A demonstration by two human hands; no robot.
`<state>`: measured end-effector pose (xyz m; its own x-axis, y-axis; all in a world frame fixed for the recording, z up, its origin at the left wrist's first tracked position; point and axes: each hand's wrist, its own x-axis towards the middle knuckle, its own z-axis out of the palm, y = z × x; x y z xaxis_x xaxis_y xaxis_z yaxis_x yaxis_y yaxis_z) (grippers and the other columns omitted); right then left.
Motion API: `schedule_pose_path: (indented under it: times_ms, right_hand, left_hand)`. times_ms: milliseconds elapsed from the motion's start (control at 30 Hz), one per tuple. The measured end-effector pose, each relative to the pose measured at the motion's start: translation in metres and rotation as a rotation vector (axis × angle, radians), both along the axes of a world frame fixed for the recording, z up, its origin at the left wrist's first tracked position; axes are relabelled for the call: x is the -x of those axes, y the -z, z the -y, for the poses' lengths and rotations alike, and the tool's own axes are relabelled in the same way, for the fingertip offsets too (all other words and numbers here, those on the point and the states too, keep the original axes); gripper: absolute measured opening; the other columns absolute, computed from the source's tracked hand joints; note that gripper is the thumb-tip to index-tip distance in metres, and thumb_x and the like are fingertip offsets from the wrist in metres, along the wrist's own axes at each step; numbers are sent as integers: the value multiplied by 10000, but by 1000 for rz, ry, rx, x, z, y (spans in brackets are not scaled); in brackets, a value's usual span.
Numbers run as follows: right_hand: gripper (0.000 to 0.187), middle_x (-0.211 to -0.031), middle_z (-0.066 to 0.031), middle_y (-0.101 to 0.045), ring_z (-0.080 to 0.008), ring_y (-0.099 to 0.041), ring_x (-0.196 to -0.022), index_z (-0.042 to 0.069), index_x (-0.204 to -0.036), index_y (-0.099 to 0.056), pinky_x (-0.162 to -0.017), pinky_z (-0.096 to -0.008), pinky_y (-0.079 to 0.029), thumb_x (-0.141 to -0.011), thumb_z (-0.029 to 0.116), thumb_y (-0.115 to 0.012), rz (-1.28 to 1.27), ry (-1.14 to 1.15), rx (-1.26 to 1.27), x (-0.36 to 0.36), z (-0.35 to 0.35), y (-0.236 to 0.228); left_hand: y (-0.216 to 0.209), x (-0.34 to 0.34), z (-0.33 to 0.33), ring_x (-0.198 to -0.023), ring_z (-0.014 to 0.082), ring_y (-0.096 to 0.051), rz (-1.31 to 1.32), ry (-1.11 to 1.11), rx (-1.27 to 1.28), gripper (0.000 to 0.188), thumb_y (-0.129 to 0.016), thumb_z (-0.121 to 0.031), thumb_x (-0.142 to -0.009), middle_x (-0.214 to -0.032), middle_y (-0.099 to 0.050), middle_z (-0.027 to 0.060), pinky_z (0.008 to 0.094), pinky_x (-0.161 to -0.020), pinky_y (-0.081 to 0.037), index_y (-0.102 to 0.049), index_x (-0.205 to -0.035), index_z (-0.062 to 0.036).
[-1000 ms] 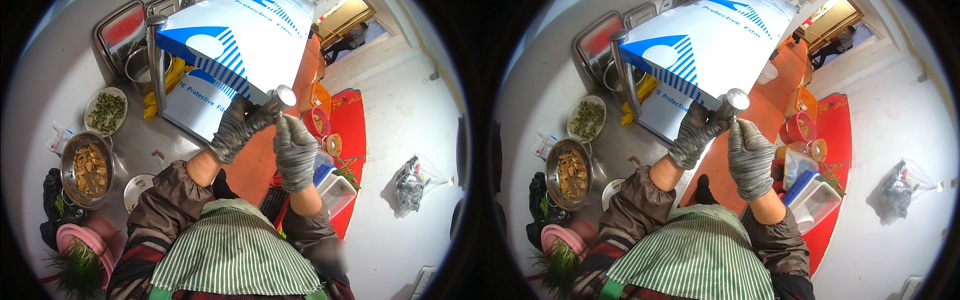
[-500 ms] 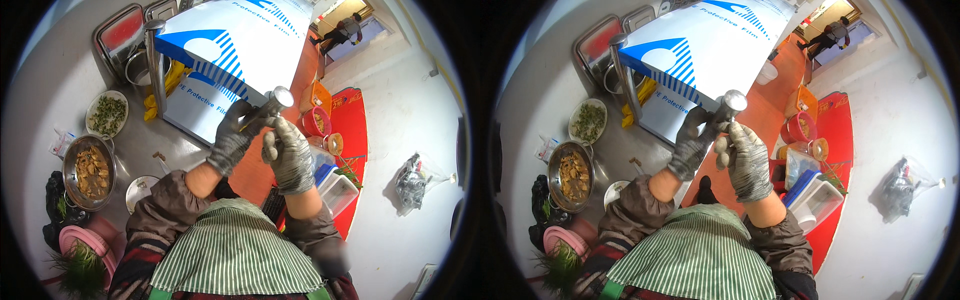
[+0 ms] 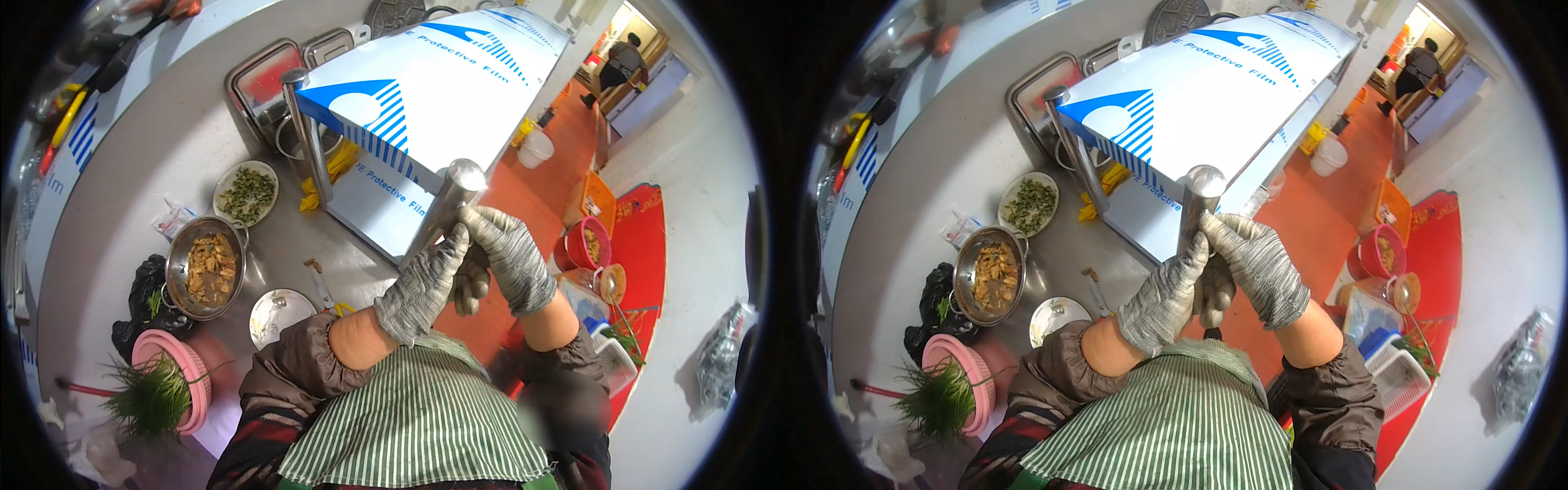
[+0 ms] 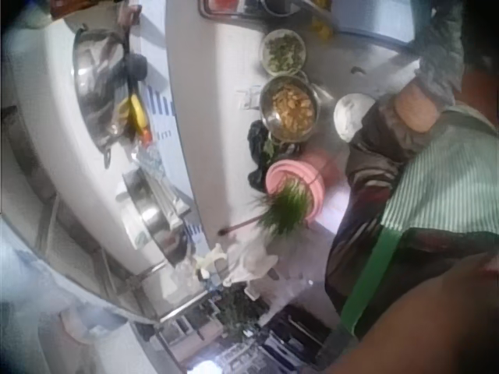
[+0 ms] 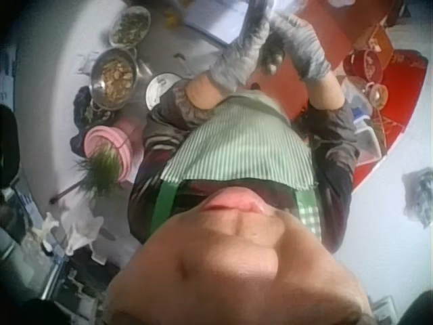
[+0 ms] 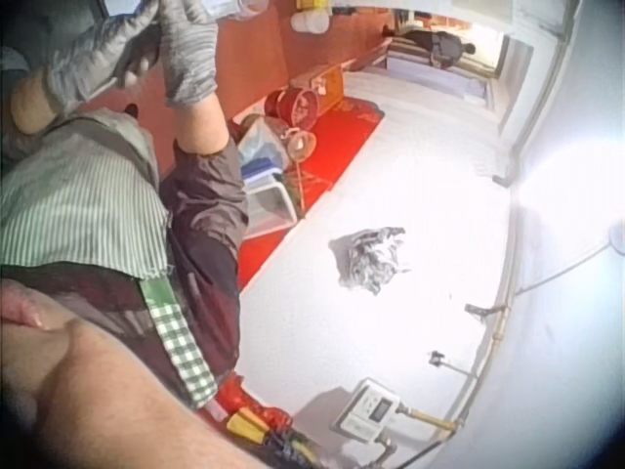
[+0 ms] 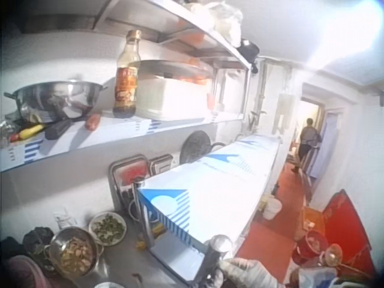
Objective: The person uses a screwdriver to tighten screws on a stainless steel kitchen counter or shelf. They then lift and position a large white panel onto the frame, aligning it with the supports. The person continues to secure the panel with additional screws.
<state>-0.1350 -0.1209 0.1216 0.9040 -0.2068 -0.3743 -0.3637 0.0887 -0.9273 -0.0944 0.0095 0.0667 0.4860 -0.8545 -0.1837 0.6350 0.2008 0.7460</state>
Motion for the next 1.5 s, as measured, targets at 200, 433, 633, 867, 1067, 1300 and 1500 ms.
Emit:
schedule_pose_path:
  times_ms: [200, 433, 633, 867, 1067, 1300, 1500]
  right_hand:
    - [365, -721, -9, -626, -65, -572, -639, 22, -987, -667, -630, -227, -492, -913, 370, -588, 68, -242, -106, -13, 27, 23]
    - [378, -812, -55, -650, -113, -592, -766, -6, -925, -661, -726, -265, -487, -941, 350, -535, 240, -95, -179, -23, 55, 50]
    - [416, -906, -76, -605, -134, -602, -802, 12, -1122, -491, -753, -272, -502, -889, 330, -625, 500, -533, 50, -64, 71, 78]
    - [438, -964, -130, -618, -185, -609, -890, -38, -1060, -501, -788, -325, -508, -848, 300, -683, 434, -764, 146, -71, 58, 82]
    - [402, -850, -193, -625, -278, -625, -814, -37, -979, -557, -750, -374, -506, -843, 332, -644, 481, -752, 212, -66, 61, 88]
    - [589, -1036, -222, -584, -304, -601, -981, -40, -1145, -485, -860, -378, -474, -825, 429, -642, 667, -706, -116, -72, 60, 98]
    - [606, -1004, -148, -618, -223, -604, -974, -35, -1114, -539, -840, -319, -479, -777, 439, -707, 523, -618, -477, -59, 67, 73]
  left_hand:
    - [-11, 15, 3, -436, 100, -525, -53, -203, -136, 500, -385, -510, -959, -644, -591, 45, 200, -393, -416, -557, -935, -41]
    - [-47, 29, 24, -510, 54, -488, 84, -548, -294, 321, -477, -286, -971, -661, -551, 8, 168, -460, -400, -579, -991, 17]
    - [-66, 17, 22, -510, 34, -450, 272, -476, -805, 263, -502, -252, -950, -679, -534, -17, 172, -479, -395, -618, -1049, -38]
    - [-75, 19, 36, -626, 311, -617, 1551, -275, -1422, 170, -544, -187, -856, -705, -608, 140, 407, -577, -486, -595, -917, -36]
    - [-81, 27, 57, -541, 218, -616, 2002, 295, -1872, 122, -594, -109, -721, -614, -592, 70, 355, -487, -455, -566, -820, -43]
    - [-86, 34, 67, -594, 276, -624, 1763, 153, -1996, 123, -529, -170, -839, -659, -611, 129, 409, -550, -475, -578, -841, -58]
    - [-77, 32, 62, -691, 346, -614, 1330, -375, -1714, 268, -496, -313, -922, -752, -628, 170, 429, -653, -487, -603, -914, -67]
